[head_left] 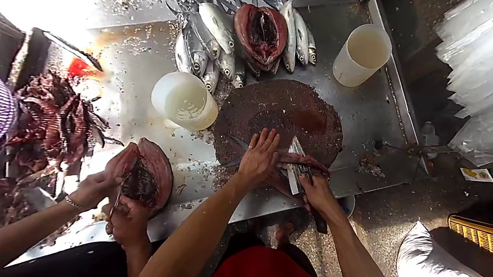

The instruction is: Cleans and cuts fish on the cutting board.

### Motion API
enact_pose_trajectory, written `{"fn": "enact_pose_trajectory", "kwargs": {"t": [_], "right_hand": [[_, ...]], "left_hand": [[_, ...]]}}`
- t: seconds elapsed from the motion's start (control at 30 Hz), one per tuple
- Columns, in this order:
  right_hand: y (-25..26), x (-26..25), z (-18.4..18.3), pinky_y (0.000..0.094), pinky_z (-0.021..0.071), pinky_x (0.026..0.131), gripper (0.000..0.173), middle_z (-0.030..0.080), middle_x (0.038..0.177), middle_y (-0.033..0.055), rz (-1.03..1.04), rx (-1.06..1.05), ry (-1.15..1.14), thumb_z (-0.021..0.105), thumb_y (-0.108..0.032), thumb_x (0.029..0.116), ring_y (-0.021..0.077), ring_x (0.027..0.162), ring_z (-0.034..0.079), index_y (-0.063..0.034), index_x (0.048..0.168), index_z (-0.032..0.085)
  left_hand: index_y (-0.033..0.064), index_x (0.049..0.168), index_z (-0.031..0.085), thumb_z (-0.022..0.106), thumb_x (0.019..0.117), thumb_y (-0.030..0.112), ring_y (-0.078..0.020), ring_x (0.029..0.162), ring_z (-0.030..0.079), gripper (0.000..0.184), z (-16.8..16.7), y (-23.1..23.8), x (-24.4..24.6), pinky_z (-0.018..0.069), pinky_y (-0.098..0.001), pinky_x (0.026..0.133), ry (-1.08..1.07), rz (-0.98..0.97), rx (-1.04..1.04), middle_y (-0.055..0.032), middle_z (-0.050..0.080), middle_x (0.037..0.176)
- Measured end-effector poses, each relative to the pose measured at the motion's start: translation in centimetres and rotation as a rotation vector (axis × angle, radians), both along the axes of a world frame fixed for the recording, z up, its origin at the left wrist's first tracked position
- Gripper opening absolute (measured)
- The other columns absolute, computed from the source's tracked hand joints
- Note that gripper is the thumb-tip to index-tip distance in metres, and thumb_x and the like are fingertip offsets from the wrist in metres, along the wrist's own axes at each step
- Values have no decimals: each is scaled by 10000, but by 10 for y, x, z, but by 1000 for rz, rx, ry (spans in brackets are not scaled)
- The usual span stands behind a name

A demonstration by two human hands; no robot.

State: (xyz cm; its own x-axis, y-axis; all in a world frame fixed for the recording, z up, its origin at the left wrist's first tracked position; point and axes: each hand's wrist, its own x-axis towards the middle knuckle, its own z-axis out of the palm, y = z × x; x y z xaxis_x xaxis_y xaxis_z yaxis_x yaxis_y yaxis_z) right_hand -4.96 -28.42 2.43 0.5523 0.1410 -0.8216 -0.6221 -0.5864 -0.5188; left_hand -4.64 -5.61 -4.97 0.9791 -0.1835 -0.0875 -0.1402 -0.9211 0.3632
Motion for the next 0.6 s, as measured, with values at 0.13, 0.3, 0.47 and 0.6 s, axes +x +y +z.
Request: {"fn": "enact_pose_trajectory", "kwargs": {"t": [0.13, 0.3, 0.47, 0.6], "right_hand": [[6, -11, 1, 329, 515, 408, 478, 527, 597, 55, -21, -13, -7, 427, -492, 1095, 163, 395, 526, -32, 1035, 544], [20, -15, 3, 329, 513, 414, 475, 535, 596, 54, 18, -23, -32, 421, -478, 1099, 162, 399, 530, -35, 1014, 570], [35, -25, 5, 334, 520, 422, 485, 535, 601, 55, 10, -48, -4, 422, -502, 1093, 165, 406, 535, -44, 1031, 571], [54, -20, -2, 332, 520, 425, 491, 535, 612, 58, -21, -45, -41, 422, -485, 1097, 166, 414, 537, -30, 994, 573]], "left_hand": [[158, 1645, 235, 186, 1093, 357, -276, 1603, 51, 588, 3, 21, -7, 60, -564, 1270, 57, 18, 97, -19, 160, 1727], [174, 1647, 231, 177, 1091, 363, -286, 1604, 32, 589, 3, 19, -6, 59, -570, 1266, 79, 18, 106, 1, 142, 1730], [173, 1652, 206, 165, 1093, 362, -288, 1604, 15, 592, 2, 19, -5, 48, -579, 1265, 77, 9, 109, 0, 120, 1734], [158, 1654, 190, 153, 1091, 355, -281, 1605, 9, 597, 1, 20, -4, 35, -576, 1265, 80, 18, 97, -15, 109, 1736]]}}
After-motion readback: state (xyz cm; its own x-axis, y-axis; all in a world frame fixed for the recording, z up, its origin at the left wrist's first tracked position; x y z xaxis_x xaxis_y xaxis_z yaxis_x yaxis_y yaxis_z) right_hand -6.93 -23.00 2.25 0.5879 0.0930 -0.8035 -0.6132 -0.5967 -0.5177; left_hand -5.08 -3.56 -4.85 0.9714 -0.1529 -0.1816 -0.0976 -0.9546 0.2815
